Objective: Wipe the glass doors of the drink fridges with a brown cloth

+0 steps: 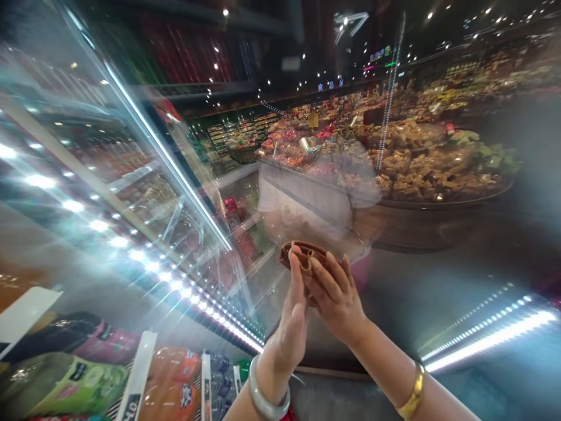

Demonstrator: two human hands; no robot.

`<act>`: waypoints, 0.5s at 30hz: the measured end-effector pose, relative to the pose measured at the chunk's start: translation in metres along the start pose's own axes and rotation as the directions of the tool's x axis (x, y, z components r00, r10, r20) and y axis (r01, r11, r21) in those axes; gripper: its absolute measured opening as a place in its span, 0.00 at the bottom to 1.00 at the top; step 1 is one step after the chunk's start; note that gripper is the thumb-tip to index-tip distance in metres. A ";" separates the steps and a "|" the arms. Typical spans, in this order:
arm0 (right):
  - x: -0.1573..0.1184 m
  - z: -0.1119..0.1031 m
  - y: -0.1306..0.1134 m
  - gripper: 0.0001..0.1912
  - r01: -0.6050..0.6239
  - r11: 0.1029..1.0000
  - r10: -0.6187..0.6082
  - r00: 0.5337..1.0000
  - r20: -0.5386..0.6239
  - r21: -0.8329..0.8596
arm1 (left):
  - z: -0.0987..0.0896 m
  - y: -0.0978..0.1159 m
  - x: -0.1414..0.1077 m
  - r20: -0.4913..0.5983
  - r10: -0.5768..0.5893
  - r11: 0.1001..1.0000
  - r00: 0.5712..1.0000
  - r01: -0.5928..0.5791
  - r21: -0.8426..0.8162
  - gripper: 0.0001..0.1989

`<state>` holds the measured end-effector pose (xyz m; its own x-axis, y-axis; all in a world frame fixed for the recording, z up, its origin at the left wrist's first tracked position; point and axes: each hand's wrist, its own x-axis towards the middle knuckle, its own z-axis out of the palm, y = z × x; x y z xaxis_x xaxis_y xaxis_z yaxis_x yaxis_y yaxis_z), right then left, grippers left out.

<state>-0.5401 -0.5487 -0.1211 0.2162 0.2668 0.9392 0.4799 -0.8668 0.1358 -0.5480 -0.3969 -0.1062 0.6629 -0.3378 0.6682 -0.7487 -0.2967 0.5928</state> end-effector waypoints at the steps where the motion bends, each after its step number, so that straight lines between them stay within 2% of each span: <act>1: 0.008 -0.007 0.005 0.25 0.012 1.000 -0.012 1.000 -0.017 -0.005 | -0.003 0.000 0.000 0.005 0.032 0.999 0.999 -0.032 -0.020 0.31; 3: 0.024 -0.023 0.017 0.21 0.040 0.998 -0.042 0.999 -0.029 -0.047 | -0.011 -0.002 0.002 -0.025 0.128 0.991 0.991 -0.129 -0.045 0.32; 4: 0.032 -0.031 0.024 0.22 0.046 0.995 -0.049 0.998 -0.037 -0.087 | -0.013 -0.004 0.003 -0.066 0.171 0.985 0.983 -0.171 0.004 0.32; 6: 0.046 -0.041 0.033 0.23 0.002 0.985 -0.019 0.995 -0.095 -0.175 | -0.014 -0.011 0.008 -0.131 0.250 0.957 0.959 -0.225 0.182 0.32; 8: 0.053 -0.040 0.034 0.22 -0.067 0.974 0.028 0.983 -0.180 -0.218 | -0.007 -0.020 0.013 -0.142 0.295 0.903 0.945 -0.227 0.363 0.32; 10: 0.048 -0.031 0.030 0.20 -0.063 0.975 0.022 0.981 -0.191 -0.212 | 0.006 -0.030 0.016 -0.141 0.327 0.851 0.934 -0.226 0.474 0.33; 13: 0.019 -0.027 0.030 0.18 0.066 0.985 -0.076 0.996 -0.056 -0.157 | 0.026 -0.040 0.014 -0.173 0.349 0.820 0.921 -0.211 0.533 0.36; 15: -0.002 -0.038 0.041 0.19 0.092 0.984 -0.089 0.996 0.025 -0.152 | 0.039 -0.040 0.011 -0.177 0.327 0.820 0.928 -0.186 0.541 0.37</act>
<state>-0.5532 -0.6007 -0.1060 0.1938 0.3537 0.9151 0.3628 -0.8925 0.2681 -0.5109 -0.4238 -0.1397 0.3708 -0.2528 0.8937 -0.7386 -0.6636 0.1187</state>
